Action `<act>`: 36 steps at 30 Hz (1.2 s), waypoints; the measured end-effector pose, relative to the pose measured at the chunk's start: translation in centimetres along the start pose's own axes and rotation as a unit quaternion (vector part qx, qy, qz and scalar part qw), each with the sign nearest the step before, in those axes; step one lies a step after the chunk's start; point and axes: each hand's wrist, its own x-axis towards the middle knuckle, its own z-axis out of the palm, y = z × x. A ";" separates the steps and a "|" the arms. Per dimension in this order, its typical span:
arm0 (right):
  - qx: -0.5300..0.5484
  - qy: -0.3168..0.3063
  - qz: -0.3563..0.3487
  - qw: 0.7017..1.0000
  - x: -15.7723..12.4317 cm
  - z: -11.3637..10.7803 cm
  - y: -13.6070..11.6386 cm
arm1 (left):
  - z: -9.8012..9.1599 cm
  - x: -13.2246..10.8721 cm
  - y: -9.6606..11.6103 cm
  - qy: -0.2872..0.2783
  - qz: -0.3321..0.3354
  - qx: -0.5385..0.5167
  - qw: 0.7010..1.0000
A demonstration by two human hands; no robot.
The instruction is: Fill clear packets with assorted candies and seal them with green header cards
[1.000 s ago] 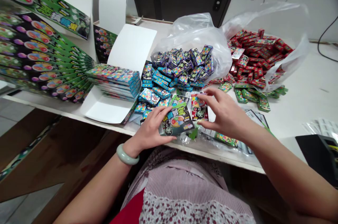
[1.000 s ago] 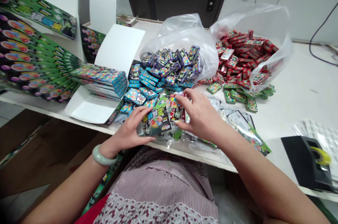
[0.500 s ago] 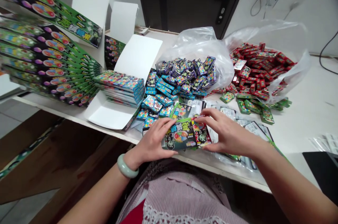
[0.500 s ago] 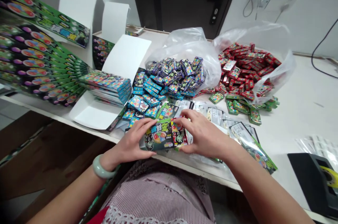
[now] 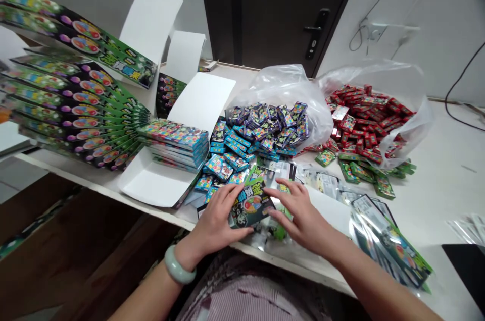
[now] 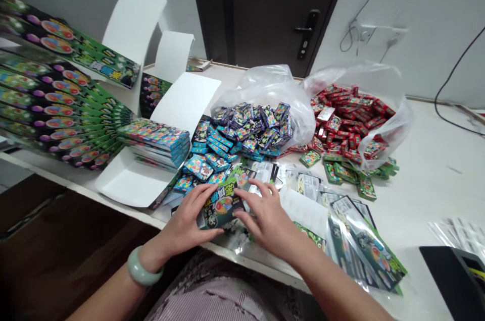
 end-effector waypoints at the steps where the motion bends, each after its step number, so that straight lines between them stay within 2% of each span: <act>1: 0.012 0.020 0.012 1.000 0.8 -0.2 1.0 | 0.0 0.0 -0.2 -0.001 -0.005 0.002 1.000; 3: 0.015 0.075 0.051 0.996 3.3 -0.9 3.8 | -0.2 -0.1 -0.4 -0.003 -0.012 0.008 1.000; 7: -0.153 0.133 0.153 0.967 9.6 -1.7 10.1 | -0.6 -0.3 -0.6 0.000 -0.025 0.017 1.000; 9: -0.213 0.146 0.186 0.948 11.9 -1.0 12.1 | -0.7 -0.4 -0.7 -0.001 -0.027 0.017 0.999; 12: -0.263 0.144 0.216 0.929 13.4 0.5 13.3 | -0.7 -0.7 -1.2 0.004 -0.028 0.023 0.999; 14: -0.247 0.160 0.227 0.928 13.5 1.2 13.7 | -0.7 -0.9 -1.7 0.010 -0.029 0.027 0.999; 17: -0.177 0.190 0.238 0.936 13.3 1.0 14.2 | -0.8 -1.1 -2.3 0.010 -0.034 0.024 0.999; 21: -0.125 0.168 0.235 0.949 12.8 -0.9 14.3 | -1.0 -1.1 -2.6 0.011 -0.038 0.017 0.999; 24: -0.123 0.144 0.230 0.955 12.3 -2.2 13.2 | -1.2 -1.3 -2.8 0.017 -0.042 0.017 0.999; 27: -0.151 0.070 0.220 0.961 11.7 -2.3 11.2 | -1.2 -1.4 -2.8 0.025 -0.038 0.019 0.999; 31: -0.163 -0.049 0.216 0.962 11.5 -0.1 8.9 | -1.0 -1.1 -2.4 0.021 -0.030 0.015 0.999; 34: -0.137 -0.087 0.213 0.963 11.1 0.9 8.6 | -1.2 -1.3 -2.2 0.011 -0.026 0.014 1.000; 36: -0.118 -0.091 0.218 0.964 10.3 0.4 9.0 | -1.5 -1.7 -2.4 0.007 -0.031 0.016 0.999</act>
